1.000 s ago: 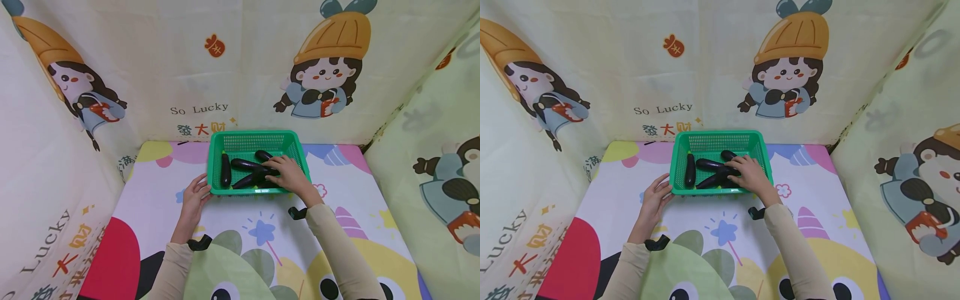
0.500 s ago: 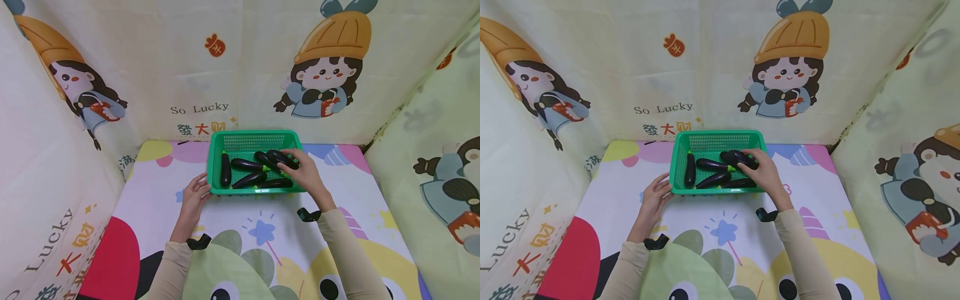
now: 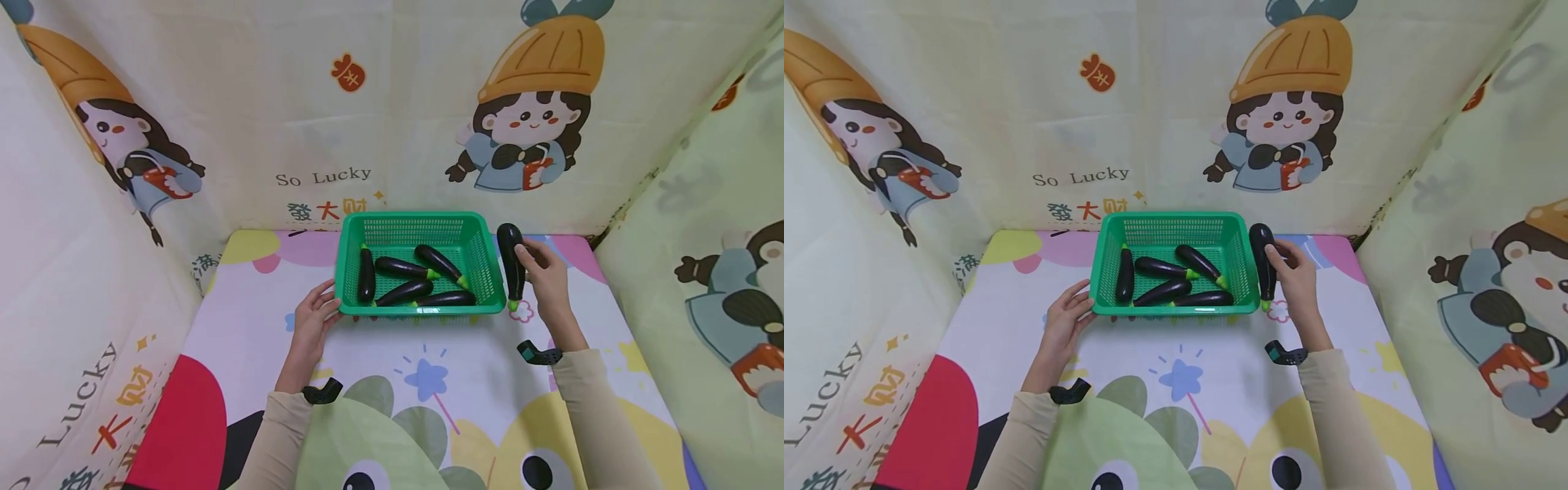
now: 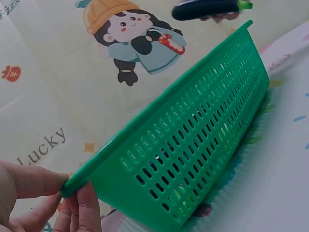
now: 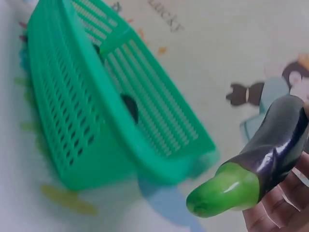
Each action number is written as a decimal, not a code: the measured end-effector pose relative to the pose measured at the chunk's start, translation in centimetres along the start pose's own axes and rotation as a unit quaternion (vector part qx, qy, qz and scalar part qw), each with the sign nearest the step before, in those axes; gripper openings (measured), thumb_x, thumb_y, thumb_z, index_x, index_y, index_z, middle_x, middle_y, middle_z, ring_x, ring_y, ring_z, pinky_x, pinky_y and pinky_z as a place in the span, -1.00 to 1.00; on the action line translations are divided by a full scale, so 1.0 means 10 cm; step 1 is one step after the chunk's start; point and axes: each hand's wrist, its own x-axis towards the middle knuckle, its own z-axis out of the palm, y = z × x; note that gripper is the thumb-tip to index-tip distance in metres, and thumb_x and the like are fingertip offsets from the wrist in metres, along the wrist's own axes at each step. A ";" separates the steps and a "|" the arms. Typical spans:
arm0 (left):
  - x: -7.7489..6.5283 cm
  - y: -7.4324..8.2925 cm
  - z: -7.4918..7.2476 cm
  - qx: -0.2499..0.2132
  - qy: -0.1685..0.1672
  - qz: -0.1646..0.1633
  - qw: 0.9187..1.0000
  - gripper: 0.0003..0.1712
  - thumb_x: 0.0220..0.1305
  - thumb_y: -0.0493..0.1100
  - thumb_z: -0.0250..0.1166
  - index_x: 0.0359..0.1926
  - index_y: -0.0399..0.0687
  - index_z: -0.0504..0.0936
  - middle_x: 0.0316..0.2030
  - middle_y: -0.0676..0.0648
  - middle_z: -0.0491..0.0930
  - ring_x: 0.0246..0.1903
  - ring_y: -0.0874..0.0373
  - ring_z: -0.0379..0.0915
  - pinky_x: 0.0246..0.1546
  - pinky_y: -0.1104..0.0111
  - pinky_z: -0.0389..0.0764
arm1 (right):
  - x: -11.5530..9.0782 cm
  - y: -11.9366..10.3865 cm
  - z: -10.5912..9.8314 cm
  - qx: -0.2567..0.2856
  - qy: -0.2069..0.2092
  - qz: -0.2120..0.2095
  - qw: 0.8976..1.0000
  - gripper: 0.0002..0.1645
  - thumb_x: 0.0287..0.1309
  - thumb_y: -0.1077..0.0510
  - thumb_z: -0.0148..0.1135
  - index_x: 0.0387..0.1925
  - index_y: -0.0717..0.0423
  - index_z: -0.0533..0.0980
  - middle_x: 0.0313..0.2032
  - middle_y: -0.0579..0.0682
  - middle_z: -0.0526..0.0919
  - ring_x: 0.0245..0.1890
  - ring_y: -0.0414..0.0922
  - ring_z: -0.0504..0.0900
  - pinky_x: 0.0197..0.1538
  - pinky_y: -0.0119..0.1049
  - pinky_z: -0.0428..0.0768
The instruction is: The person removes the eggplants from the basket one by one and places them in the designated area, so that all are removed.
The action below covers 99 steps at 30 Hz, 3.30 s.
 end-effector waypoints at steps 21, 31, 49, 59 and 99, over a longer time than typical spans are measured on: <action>-0.01 -0.03 0.00 -0.002 0.003 0.009 1.000 -0.43 0.50 -0.29 0.24 0.47 0.00 0.44 0.14 -0.09 0.57 -0.05 0.25 0.65 -0.09 0.42 0.70 | 0.10 0.76 -0.43 -0.140 -0.008 0.128 0.982 -0.16 0.39 -0.33 0.23 0.32 0.28 0.49 -0.30 -0.42 0.59 -0.33 -0.46 0.57 -0.29 -0.49 0.67; -0.02 -0.04 0.00 -0.004 0.003 0.014 1.000 -0.42 0.49 -0.30 0.25 0.47 0.02 0.45 0.14 -0.09 0.58 -0.04 0.24 0.65 -0.08 0.40 0.71 | 0.13 0.92 -0.45 -0.278 -0.036 0.119 0.952 -0.07 0.43 -0.43 0.06 0.38 0.27 0.47 0.30 0.36 0.56 0.07 0.06 0.58 0.02 -0.28 0.54; -0.01 -0.04 0.03 -0.002 0.004 0.018 1.000 -0.45 0.50 -0.31 0.24 0.45 0.04 0.47 0.19 -0.18 0.55 -0.01 0.15 0.65 -0.10 0.39 0.71 | 0.11 0.97 -0.46 -0.303 -0.054 0.123 0.944 -0.07 0.50 -0.39 -0.05 0.42 0.33 0.39 0.33 0.42 0.49 0.18 0.25 0.53 0.29 0.15 0.53; -0.01 -0.06 0.01 -0.001 0.004 0.021 1.000 -0.45 0.50 -0.31 0.23 0.45 0.03 0.47 0.12 -0.08 0.58 -0.05 0.20 0.67 -0.08 0.38 0.72 | 0.10 0.99 -0.46 -0.328 -0.047 0.099 0.938 -0.11 0.51 -0.38 -0.07 0.39 0.30 0.43 0.28 0.42 0.52 0.10 0.22 0.56 -0.06 -0.22 0.54; -0.01 -0.07 0.01 0.002 0.003 0.028 1.000 -0.44 0.50 -0.31 0.23 0.45 0.02 0.47 0.15 -0.11 0.57 -0.07 0.23 0.67 -0.08 0.39 0.72 | 0.04 0.23 0.38 -0.372 -0.246 -0.258 0.857 -0.45 0.32 0.15 0.42 0.29 0.17 0.53 0.25 0.16 0.61 0.31 0.17 0.50 0.35 0.22 0.50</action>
